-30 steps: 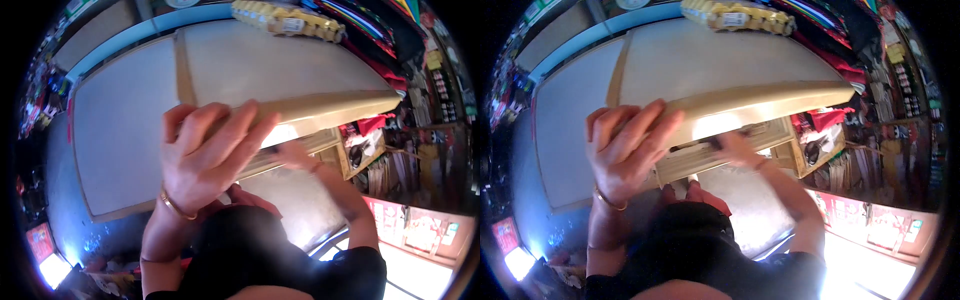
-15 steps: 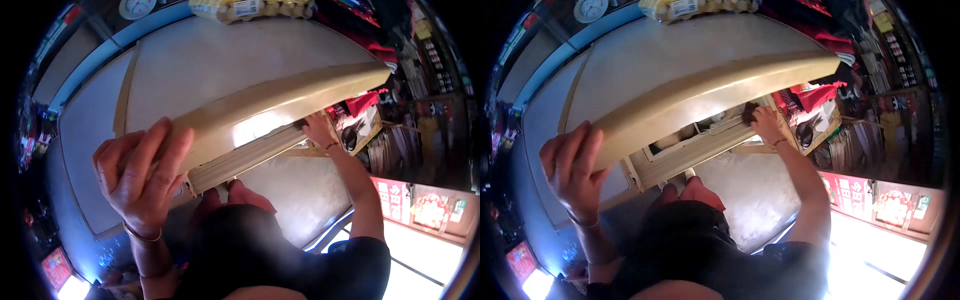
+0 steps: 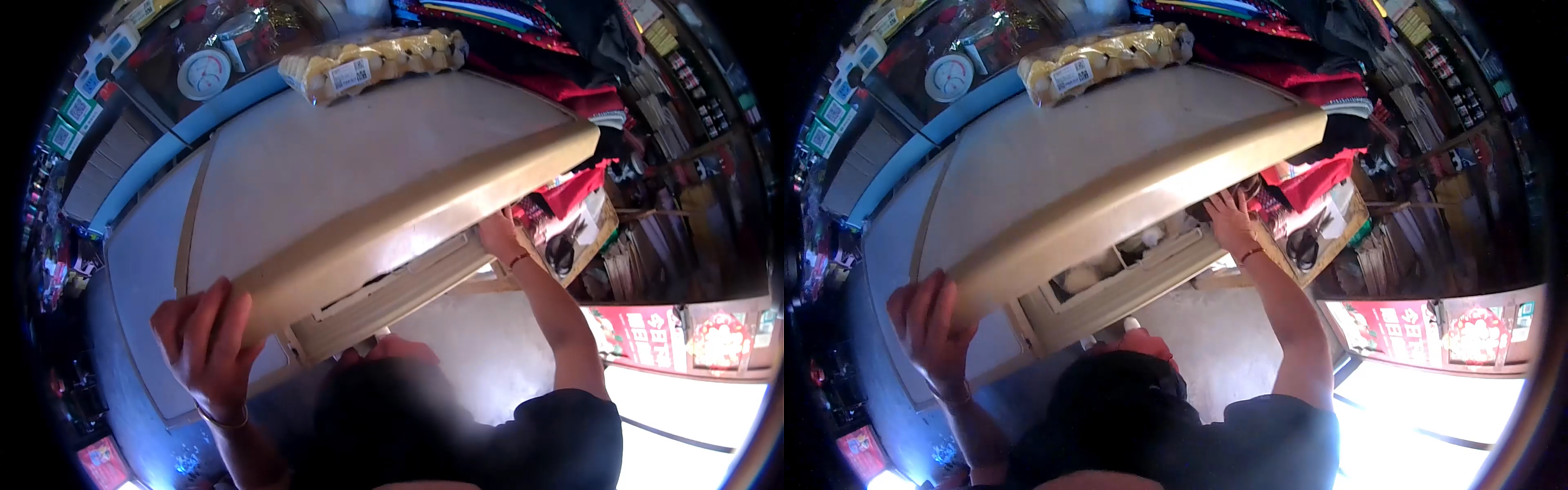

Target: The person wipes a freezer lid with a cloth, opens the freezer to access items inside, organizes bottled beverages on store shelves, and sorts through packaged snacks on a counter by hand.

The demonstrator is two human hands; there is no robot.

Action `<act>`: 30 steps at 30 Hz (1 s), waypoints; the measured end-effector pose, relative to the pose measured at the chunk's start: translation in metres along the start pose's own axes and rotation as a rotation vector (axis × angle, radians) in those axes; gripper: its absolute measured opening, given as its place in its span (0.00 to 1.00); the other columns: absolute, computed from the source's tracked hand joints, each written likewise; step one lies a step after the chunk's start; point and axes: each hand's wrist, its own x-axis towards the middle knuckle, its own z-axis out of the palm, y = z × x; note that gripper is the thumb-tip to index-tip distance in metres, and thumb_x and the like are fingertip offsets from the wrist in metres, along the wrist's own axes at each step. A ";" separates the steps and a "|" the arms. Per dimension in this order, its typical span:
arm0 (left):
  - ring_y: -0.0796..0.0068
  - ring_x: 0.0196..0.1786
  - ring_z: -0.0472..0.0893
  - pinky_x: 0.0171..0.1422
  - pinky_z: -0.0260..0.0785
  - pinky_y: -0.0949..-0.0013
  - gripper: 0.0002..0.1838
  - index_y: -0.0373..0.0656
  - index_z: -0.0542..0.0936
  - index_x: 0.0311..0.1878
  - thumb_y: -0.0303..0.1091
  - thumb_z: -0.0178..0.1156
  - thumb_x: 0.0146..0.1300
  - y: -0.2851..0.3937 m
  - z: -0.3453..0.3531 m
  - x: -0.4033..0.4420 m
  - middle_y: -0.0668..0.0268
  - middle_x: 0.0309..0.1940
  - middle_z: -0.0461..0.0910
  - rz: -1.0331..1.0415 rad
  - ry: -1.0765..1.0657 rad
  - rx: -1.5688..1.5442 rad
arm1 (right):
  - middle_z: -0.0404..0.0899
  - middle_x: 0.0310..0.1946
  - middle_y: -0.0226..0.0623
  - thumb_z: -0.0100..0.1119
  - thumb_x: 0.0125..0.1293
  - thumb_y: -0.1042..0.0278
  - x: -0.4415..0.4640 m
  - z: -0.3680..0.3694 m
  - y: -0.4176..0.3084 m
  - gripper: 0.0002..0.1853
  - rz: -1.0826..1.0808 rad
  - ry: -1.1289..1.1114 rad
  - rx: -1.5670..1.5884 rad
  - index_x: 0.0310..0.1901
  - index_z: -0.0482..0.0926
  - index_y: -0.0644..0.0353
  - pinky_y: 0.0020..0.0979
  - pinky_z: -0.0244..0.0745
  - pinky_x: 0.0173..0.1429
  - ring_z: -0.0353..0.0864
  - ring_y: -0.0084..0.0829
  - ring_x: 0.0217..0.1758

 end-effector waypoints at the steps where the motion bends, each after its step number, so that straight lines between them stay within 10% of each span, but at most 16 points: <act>1: 0.63 0.44 0.73 0.47 0.66 0.60 0.17 0.47 0.82 0.41 0.36 0.66 0.44 -0.001 0.000 -0.001 0.68 0.46 0.79 -0.005 -0.005 -0.001 | 0.70 0.55 0.37 0.57 0.51 0.64 0.010 0.009 0.000 0.25 0.007 -0.033 0.053 0.55 0.73 0.54 0.49 0.51 0.69 0.63 0.39 0.62; 12: 0.53 0.48 0.73 0.51 0.68 0.52 0.21 0.42 0.77 0.41 0.36 0.70 0.44 -0.006 -0.002 -0.002 0.62 0.45 0.77 0.037 -0.120 0.078 | 0.69 0.55 0.35 0.55 0.52 0.63 0.226 0.028 0.054 0.24 0.302 -0.164 0.423 0.54 0.74 0.53 0.51 0.50 0.69 0.62 0.38 0.62; 20: 0.56 0.48 0.72 0.52 0.66 0.55 0.22 0.42 0.79 0.44 0.50 0.64 0.55 -0.004 -0.002 -0.004 0.63 0.48 0.78 0.003 -0.093 0.034 | 0.69 0.55 0.33 0.55 0.53 0.62 0.030 -0.038 0.027 0.23 -0.109 -0.197 0.380 0.53 0.75 0.53 0.52 0.49 0.70 0.60 0.38 0.63; 24: 0.63 0.41 0.72 0.44 0.68 0.64 0.20 0.48 0.81 0.47 0.42 0.66 0.49 -0.003 0.003 0.004 0.67 0.46 0.79 0.050 0.007 -0.008 | 0.75 0.47 0.33 0.54 0.51 0.60 -0.032 -0.070 -0.005 0.18 0.205 -0.279 0.453 0.44 0.79 0.54 0.47 0.60 0.60 0.66 0.38 0.55; 30: 0.68 0.43 0.73 0.47 0.68 0.67 0.30 0.53 0.81 0.49 0.28 0.71 0.35 -0.003 0.006 0.001 0.73 0.47 0.79 0.079 0.107 -0.044 | 0.78 0.34 0.35 0.53 0.52 0.57 0.004 -0.148 -0.210 0.12 0.077 -0.353 0.586 0.31 0.81 0.55 0.44 0.65 0.44 0.76 0.40 0.43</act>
